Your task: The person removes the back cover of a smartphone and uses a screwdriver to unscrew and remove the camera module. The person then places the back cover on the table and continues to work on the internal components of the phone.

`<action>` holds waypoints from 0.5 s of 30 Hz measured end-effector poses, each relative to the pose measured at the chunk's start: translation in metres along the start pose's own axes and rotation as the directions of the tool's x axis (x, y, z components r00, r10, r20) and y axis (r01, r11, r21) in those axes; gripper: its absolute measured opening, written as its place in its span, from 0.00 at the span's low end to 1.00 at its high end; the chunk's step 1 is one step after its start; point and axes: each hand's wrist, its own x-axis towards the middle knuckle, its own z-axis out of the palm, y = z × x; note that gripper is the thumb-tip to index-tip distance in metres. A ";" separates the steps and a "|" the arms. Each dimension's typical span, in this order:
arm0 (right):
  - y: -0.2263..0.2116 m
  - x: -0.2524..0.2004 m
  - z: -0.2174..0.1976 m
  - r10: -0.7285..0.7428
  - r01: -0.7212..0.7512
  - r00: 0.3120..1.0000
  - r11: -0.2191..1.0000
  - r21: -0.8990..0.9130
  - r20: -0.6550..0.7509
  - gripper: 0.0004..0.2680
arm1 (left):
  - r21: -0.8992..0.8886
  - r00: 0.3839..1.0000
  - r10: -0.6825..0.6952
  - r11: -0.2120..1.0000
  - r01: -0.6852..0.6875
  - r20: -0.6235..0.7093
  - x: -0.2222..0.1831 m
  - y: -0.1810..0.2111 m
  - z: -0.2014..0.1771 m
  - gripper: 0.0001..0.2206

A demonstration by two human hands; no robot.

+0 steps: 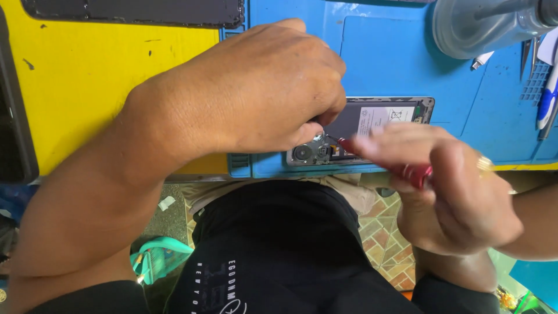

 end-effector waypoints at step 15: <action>0.012 -0.014 0.002 -0.030 0.024 0.999 0.992 -0.120 -0.043 0.17 | 0.011 1.000 0.006 1.000 -0.006 -0.009 0.000 0.000 -0.001 0.03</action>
